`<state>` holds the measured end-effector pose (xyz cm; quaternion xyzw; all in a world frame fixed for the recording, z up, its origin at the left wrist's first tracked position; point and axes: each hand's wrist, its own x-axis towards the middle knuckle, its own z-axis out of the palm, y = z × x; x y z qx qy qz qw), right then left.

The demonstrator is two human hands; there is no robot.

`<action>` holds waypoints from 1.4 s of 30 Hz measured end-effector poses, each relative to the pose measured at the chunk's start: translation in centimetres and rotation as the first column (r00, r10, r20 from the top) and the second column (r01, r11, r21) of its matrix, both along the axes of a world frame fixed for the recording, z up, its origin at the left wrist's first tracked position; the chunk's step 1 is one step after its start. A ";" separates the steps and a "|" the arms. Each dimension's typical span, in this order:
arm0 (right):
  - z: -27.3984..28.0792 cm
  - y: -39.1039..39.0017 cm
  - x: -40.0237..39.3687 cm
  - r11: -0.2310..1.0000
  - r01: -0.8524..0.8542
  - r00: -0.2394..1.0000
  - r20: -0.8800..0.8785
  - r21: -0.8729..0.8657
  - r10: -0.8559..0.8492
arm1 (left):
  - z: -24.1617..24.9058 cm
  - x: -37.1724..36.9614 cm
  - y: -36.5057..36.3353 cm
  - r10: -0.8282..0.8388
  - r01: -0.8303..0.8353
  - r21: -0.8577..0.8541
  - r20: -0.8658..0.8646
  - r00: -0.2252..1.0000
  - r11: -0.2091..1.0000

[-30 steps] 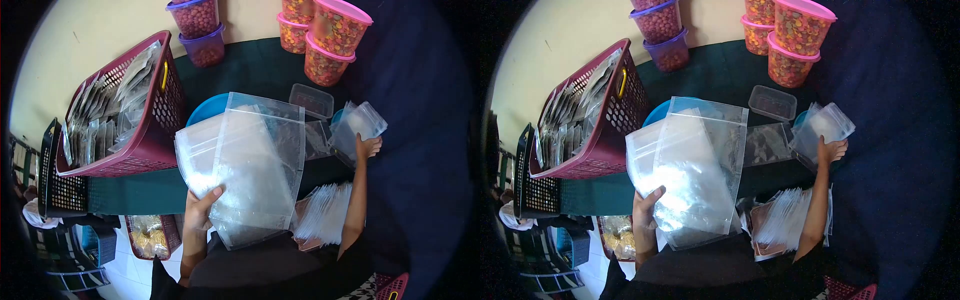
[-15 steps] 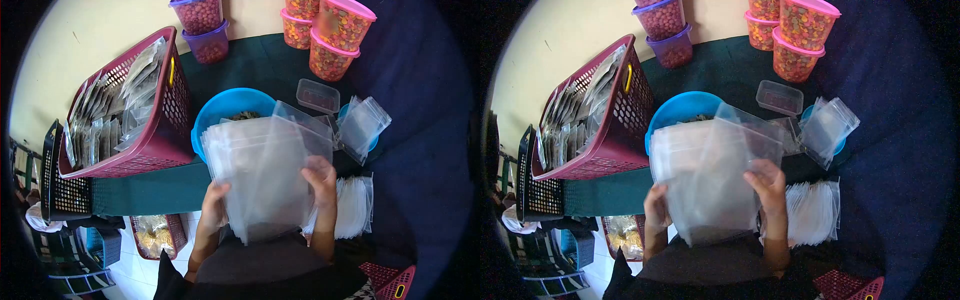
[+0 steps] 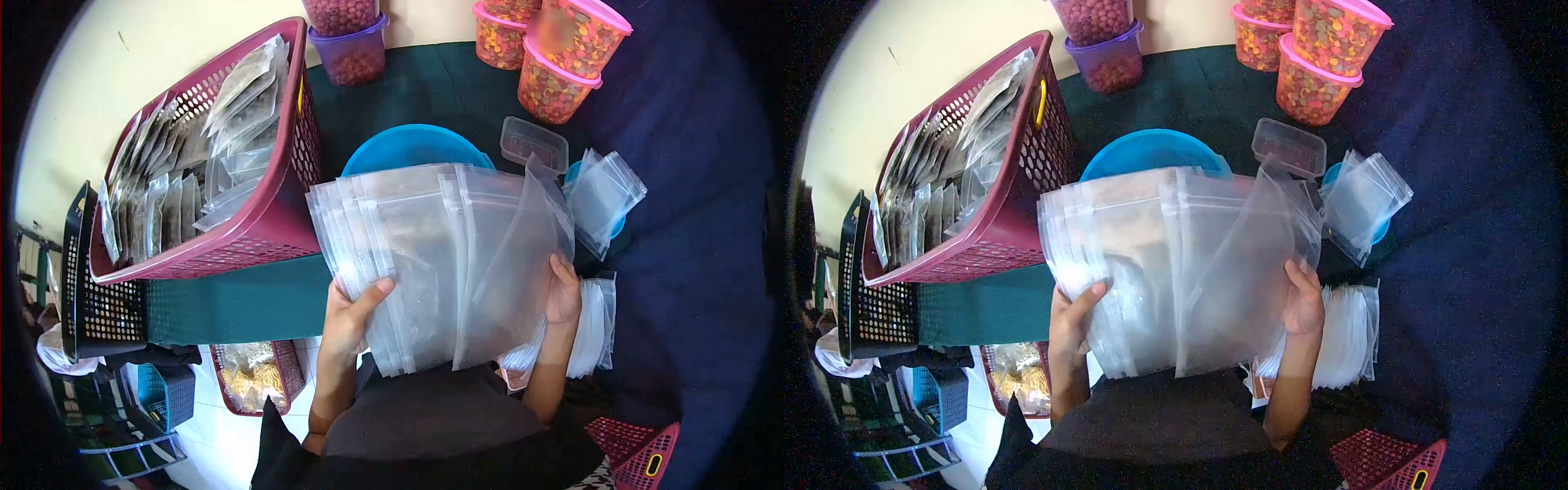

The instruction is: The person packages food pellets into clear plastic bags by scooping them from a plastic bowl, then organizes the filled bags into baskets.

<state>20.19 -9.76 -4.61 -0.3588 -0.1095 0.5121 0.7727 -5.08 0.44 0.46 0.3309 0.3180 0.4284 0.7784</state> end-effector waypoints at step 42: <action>-1.9 0.2 -0.9 0.977 -0.192 0.979 0.091 0.088 0.184 | -0.1 -0.9 1.8 -0.257 0.224 0.188 0.178 0.950 0.956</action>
